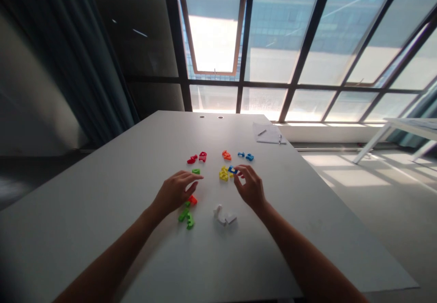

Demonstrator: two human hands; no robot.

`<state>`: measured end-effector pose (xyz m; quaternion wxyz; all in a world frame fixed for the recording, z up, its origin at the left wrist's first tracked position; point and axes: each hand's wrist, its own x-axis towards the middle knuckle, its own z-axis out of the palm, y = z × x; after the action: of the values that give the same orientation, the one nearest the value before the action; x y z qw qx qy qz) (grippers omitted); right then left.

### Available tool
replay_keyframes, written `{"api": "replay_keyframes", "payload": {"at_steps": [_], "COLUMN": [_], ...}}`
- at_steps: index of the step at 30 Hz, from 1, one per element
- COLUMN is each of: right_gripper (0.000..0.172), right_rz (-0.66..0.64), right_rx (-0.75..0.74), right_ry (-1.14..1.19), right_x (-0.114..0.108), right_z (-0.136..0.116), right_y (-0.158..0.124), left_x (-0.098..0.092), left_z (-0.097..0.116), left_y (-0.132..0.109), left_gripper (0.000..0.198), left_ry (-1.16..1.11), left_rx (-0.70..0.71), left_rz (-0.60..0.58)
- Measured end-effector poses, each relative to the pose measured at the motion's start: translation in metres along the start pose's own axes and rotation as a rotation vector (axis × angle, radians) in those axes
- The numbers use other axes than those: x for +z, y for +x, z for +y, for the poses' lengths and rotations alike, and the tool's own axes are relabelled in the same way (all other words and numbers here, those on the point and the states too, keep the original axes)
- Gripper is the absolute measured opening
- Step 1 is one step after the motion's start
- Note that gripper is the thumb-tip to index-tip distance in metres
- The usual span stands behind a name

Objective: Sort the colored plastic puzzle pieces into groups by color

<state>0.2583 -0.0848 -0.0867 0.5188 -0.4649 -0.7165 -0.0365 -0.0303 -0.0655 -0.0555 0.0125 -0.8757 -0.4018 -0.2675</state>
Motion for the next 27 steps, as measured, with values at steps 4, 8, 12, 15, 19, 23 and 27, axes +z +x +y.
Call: {"api": "replay_keyframes", "payload": {"at_steps": [4, 8, 12, 15, 19, 23, 27], "right_gripper": [0.016, 0.014, 0.018, 0.024, 0.033, 0.039, 0.048], "right_rz": [0.025, -0.155, -0.332, -0.379, -0.423, -0.464, -0.516], "right_rx": [0.167, 0.250, 0.370, 0.373, 0.341, 0.373, 0.412], "right_ry": [-0.162, -0.361, -0.528, -0.606, -0.682, -0.740, -0.762], "right_x": [-0.005, -0.009, -0.005, 0.002, 0.010, 0.015, 0.015], "right_z": [0.063, 0.103, 0.113, 0.112, 0.114, 0.117, 0.118], "right_y": [0.001, -0.006, -0.007, -0.001, 0.011, 0.021, 0.024], "left_x": [-0.012, -0.014, -0.013, -0.013, -0.012, -0.009, -0.003], "left_z": [-0.029, -0.041, -0.040, -0.039, -0.038, -0.038, -0.038], "left_y": [-0.004, -0.008, -0.008, -0.008, -0.009, -0.009, -0.008], "left_gripper": [0.029, 0.029, 0.028, 0.027, 0.026, 0.028, 0.029], "left_ry": [0.071, 0.064, 0.053, 0.047, 0.040, 0.015, -0.022], "left_rx": [-0.104, -0.149, -0.184, -0.204, -0.213, -0.193, -0.183], "left_rz": [-0.204, -0.318, -0.353, -0.378, -0.413, -0.438, -0.450]}}
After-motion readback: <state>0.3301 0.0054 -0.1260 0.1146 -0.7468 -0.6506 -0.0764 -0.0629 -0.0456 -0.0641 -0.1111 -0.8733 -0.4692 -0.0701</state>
